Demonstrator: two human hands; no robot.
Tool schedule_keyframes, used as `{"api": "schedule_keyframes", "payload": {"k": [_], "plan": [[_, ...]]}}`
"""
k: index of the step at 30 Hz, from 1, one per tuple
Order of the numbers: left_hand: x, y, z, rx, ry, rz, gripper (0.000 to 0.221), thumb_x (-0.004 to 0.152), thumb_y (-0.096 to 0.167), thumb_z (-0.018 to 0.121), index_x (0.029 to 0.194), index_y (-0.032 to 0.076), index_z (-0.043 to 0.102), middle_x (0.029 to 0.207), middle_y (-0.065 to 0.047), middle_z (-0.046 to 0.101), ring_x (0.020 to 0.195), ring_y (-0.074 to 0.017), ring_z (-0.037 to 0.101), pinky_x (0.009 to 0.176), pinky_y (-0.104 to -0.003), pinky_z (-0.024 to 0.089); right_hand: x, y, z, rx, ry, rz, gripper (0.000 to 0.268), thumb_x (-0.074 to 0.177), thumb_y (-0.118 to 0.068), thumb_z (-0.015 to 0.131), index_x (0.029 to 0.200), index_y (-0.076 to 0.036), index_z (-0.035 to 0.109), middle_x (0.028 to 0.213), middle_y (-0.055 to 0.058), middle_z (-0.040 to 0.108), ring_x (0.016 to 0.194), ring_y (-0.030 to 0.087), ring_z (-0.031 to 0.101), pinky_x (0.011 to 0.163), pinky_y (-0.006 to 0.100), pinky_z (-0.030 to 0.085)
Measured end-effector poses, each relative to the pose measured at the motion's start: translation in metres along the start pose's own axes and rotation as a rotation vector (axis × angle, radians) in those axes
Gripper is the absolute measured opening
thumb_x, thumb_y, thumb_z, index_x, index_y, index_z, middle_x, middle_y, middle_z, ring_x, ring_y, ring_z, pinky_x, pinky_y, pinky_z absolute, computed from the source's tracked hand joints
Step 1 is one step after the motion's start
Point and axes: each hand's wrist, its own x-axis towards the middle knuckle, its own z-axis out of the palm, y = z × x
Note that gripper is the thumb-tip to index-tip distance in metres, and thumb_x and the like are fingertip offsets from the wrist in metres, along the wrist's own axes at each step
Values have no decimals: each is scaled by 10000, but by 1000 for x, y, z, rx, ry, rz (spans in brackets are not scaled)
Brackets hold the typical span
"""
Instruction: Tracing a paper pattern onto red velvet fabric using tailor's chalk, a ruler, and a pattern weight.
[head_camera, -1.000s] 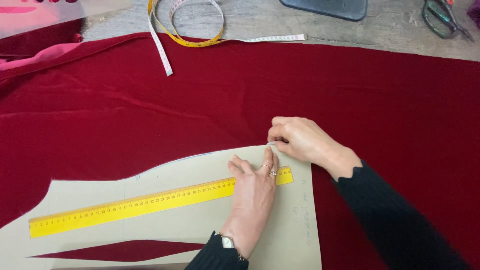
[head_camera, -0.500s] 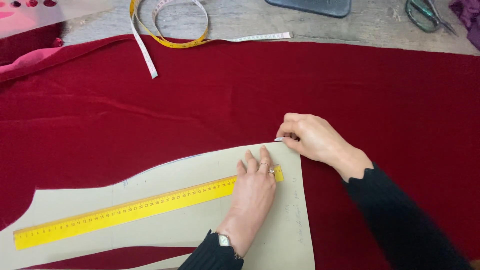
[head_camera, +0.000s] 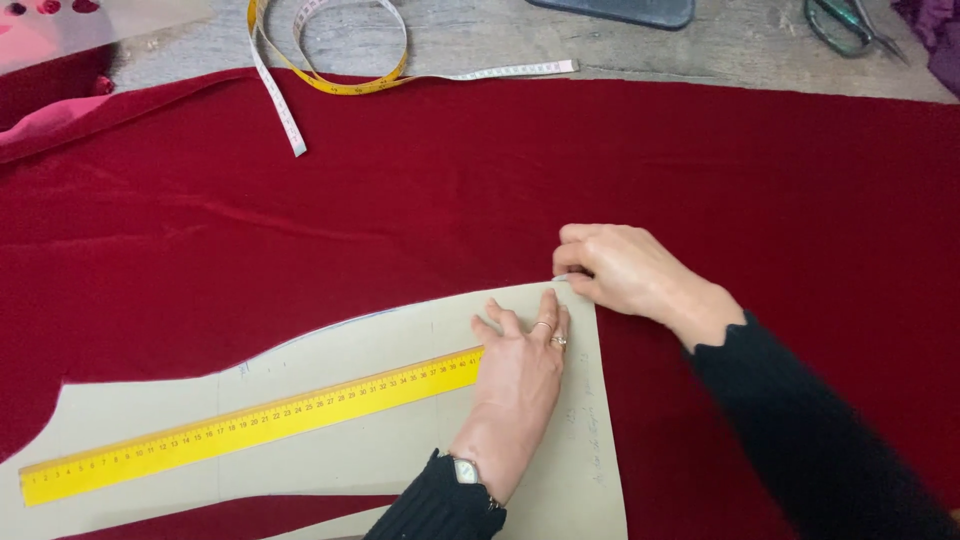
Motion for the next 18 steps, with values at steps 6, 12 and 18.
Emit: {"api": "schedule_keyframes", "payload": {"k": [6, 12, 18], "plan": [[-1, 0, -11, 23, -58, 24, 575, 898, 15, 476, 1458, 76, 361, 1535, -141, 278, 1161, -644, 438, 873, -761, 408, -15, 18, -7, 35, -3, 129, 65, 842, -135, 619, 821, -146, 679, 868, -52, 657, 863, 175, 682, 765, 325, 568], [6, 4, -15, 48, -105, 28, 582, 911, 41, 461, 1478, 114, 347, 1554, -84, 263, 1121, -661, 458, 877, -768, 405, -8, 15, 1, 56, 9, 85, 74, 839, -140, 606, 820, -170, 671, 894, -74, 648, 869, 157, 674, 773, 323, 578], [10, 6, -17, 39, -118, 25, 586, 911, 34, 457, 1479, 122, 346, 1561, -76, 251, 1070, -703, 461, 841, -795, 402, -1, 11, 6, 6, 28, 28, 69, 841, -142, 627, 842, -187, 681, 882, -87, 647, 867, 148, 676, 759, 311, 582]]}}
